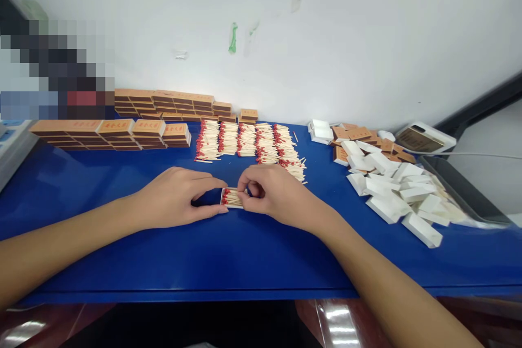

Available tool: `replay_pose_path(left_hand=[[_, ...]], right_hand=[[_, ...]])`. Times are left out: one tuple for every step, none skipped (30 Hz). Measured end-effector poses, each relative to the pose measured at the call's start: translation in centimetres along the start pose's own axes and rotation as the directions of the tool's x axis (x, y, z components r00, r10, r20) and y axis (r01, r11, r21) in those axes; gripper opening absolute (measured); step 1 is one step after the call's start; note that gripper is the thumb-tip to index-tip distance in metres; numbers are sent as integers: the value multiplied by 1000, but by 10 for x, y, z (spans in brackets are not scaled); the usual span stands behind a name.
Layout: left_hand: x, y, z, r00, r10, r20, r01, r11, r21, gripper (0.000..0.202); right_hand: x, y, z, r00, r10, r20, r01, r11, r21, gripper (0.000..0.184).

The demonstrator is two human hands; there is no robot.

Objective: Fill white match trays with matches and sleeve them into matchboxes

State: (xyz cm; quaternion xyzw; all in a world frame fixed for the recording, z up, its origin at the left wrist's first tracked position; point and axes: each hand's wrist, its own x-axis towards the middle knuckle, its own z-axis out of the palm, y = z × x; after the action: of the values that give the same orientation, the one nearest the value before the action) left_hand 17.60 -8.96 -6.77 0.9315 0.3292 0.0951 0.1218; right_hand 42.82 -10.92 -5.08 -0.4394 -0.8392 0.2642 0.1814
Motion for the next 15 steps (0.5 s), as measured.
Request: replay_pose_path(left_hand=[[0,0,0,1000,2,0,-2,1000,1,39],[0,0,-1,1000,2,-2,-2,1000,4,39],[0,0,-1,1000,3,-4,-3,1000,7,39],[0,0,-1,1000,1,-5,-1,1000,9,39],[0,0,-1,1000,-1,-5,1,1000,11,38],[0,0,-1,1000,-3,-6,3,1000,11,38],[-1,1,-1,1000,-3,-5,3,1000,9,37],[-1,1,-1,1000,-3,-3,3,1000,7,36],[-1,1,-1,1000,-1,-2,1,1000,5,36],[-1,1,0,1000,2,-3,-2,1000,4,35],[-1,1,0,1000,4,-4,-4,1000,5,35],[-1,0,0,1000,5,-4,-4,1000,6,34],[-1,0,0,1000,3,-4,-2,1000,6,34],[-1,0,0,1000,0,-5,0,1000,6,34],[-1,0,0,1000,-3,-5,3,1000,4,34]], right_hand=[[0,-1,0,1000,3,-2,-3,1000,-2,5],[0,-2,1,1000,6,-5,-6,1000,-7,7],[0,-2,1,1000,9,-6,-9,1000,-15,8],[0,-3,2,1000,11,-9,-11,1000,-21,10],[0,-3,2,1000,13,-13,-13,1000,-26,11],[0,-3,3,1000,14,-19,-15,1000,-27,11],[0,-2,3,1000,18,-25,-18,1000,-26,10],[-1,-2,3,999,21,-30,-22,999,-25,10],[-1,-2,2,999,25,-34,-26,999,-26,10],[-1,-2,2,999,27,-34,-28,999,-27,9],[-2,-3,2,999,27,-33,-28,999,-29,10],[-2,-3,2,999,25,-33,-26,999,-30,10],[-2,-3,2,999,23,-35,-25,999,-31,10],[-1,-4,2,999,21,-42,-23,999,-31,10],[-1,-4,2,999,20,-49,-21,999,-31,10]])
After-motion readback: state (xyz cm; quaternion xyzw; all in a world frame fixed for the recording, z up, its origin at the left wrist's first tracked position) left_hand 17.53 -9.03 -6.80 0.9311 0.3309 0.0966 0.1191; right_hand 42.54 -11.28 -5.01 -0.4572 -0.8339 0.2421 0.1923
